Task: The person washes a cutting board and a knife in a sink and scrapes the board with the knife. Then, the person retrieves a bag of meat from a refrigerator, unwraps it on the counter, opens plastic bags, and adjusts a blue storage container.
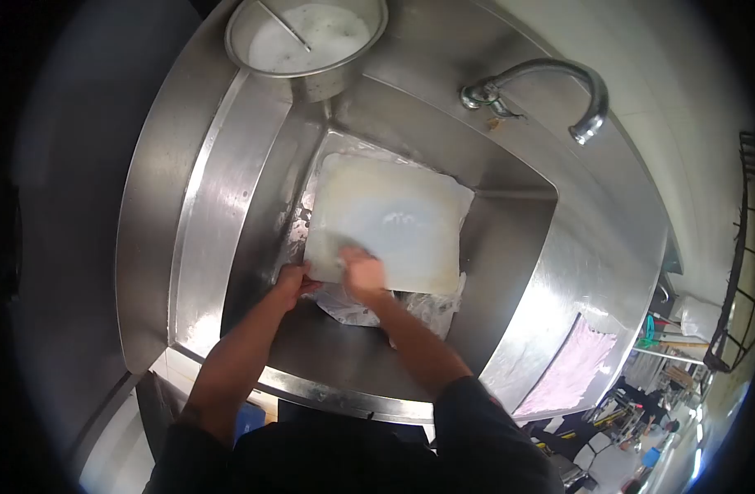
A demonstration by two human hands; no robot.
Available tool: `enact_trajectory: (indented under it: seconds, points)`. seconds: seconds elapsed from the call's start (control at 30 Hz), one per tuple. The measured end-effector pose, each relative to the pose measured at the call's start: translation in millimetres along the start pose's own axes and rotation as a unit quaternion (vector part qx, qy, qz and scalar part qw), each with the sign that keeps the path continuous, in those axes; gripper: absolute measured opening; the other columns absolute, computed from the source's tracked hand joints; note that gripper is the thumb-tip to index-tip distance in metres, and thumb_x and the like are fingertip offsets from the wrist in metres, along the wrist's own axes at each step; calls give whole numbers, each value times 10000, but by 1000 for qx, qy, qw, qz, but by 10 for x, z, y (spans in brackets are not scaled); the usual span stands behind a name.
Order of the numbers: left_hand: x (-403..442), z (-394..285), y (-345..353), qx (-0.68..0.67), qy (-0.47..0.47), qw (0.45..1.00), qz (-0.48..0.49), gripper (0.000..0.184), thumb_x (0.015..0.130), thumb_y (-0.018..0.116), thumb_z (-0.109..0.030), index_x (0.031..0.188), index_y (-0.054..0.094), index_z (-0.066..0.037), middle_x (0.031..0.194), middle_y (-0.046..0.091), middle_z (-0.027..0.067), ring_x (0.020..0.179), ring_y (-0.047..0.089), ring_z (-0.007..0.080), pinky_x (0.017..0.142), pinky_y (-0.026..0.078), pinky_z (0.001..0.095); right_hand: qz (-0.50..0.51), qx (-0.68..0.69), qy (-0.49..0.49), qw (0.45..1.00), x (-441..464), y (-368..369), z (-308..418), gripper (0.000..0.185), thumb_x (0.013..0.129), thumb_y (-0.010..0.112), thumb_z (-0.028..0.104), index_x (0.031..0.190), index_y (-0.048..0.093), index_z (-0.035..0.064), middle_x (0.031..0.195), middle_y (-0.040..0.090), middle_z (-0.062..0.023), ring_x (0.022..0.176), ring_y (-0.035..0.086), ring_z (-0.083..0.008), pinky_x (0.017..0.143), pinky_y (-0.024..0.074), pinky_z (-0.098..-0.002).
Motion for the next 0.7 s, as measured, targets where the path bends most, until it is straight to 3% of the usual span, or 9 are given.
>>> enact_trajectory:
  seconds: [0.1, 0.17, 0.3, 0.37, 0.4, 0.47, 0.53, 0.6, 0.7]
  points:
    - [108, 56, 1, -19, 11, 1000, 9, 311, 999, 560, -269, 1031, 642, 29, 861, 660, 111, 706, 670, 213, 625, 573, 344, -71, -53, 119, 989, -326, -446, -1240, 407, 779, 609, 81, 1184, 574, 94, 1068, 675, -171, 977, 645, -384, 859, 525, -484]
    - [167, 105, -37, -21, 18, 999, 17, 315, 993, 573, -285, 1024, 649, 20, 857, 662, 102, 702, 667, 205, 605, 557, 344, 30, -39, 313, 949, -309, -950, -1792, 406, 760, 610, 25, 1166, 623, 44, 1120, 679, -199, 1033, 658, -375, 881, 516, -441]
    - [-43, -147, 67, 70, 32, 997, -13, 345, 947, 638, -304, 1131, 642, -12, 1015, 684, 122, 899, 675, 245, 756, 551, 386, -396, 141, 21, 907, 342, -2766, -991, 648, 828, 558, -47, 1453, 447, 84, 1115, 647, -125, 998, 638, -244, 845, 519, -381]
    - [-349, -486, 213, 347, 409, 800, -269, 426, 909, 657, -258, 1249, 599, -7, 1210, 634, 189, 1145, 600, 330, 976, 482, 417, -337, 290, 116, 888, 556, -3369, -653, 723, 850, 530, -39, 1533, 343, 111, 1148, 609, -90, 972, 602, -204, 866, 501, -338]
    - [-433, -590, 352, 343, 414, 798, -273, 426, 909, 657, -258, 1249, 599, -7, 1210, 634, 189, 1145, 600, 330, 976, 482, 417, -339, 291, 108, 888, 684, -3470, -631, 723, 850, 530, -39, 1533, 343, 111, 1148, 609, -90, 972, 602, -204, 866, 501, -338]
    - [-687, -1001, 795, 300, 479, 806, -178, 501, 886, 663, -227, 1317, 558, 3, 1333, 557, 234, 1285, 489, 384, 1109, 371, 428, -224, 529, 56, 817, 963, -3444, -615, 644, 866, 527, -4, 1487, 403, 117, 1125, 607, -62, 966, 582, -162, 880, 475, -312]
    - [-1040, -1411, 1274, 241, 565, 784, -86, 462, 910, 645, -222, 1310, 563, -4, 1332, 564, 228, 1270, 520, 355, 1096, 392, 410, -252, 427, 15, 868, 952, -3154, -576, 512, 871, 528, 20, 1377, 515, 101, 1084, 615, -45, 972, 569, -134, 896, 464, -312]
    - [-1240, -1704, 1773, 157, 549, 821, 4, 423, 926, 660, -160, 1300, 557, 8, 1232, 644, 161, 1131, 620, 260, 989, 479, 350, -122, 379, 61, 915, 860, -2600, -742, 380, 866, 597, 39, 1239, 643, 95, 1052, 659, -87, 1019, 598, -164, 913, 457, -297]
    - [-1615, -2115, 2437, 76, 476, 859, 174, 304, 919, 659, -121, 1186, 623, 20, 1027, 693, 86, 940, 645, 155, 837, 512, 295, -151, 339, 139, 918, 451, -1864, -871, 296, 876, 654, 137, 1161, 659, 57, 1052, 664, -78, 1014, 594, -174, 911, 458, -307]
Point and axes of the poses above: each hand's wrist, its own x-axis towards the middle knuckle, its own y-axis out of the palm, z = x × y, the point moved 5 cm from there along x, towards the middle knuckle
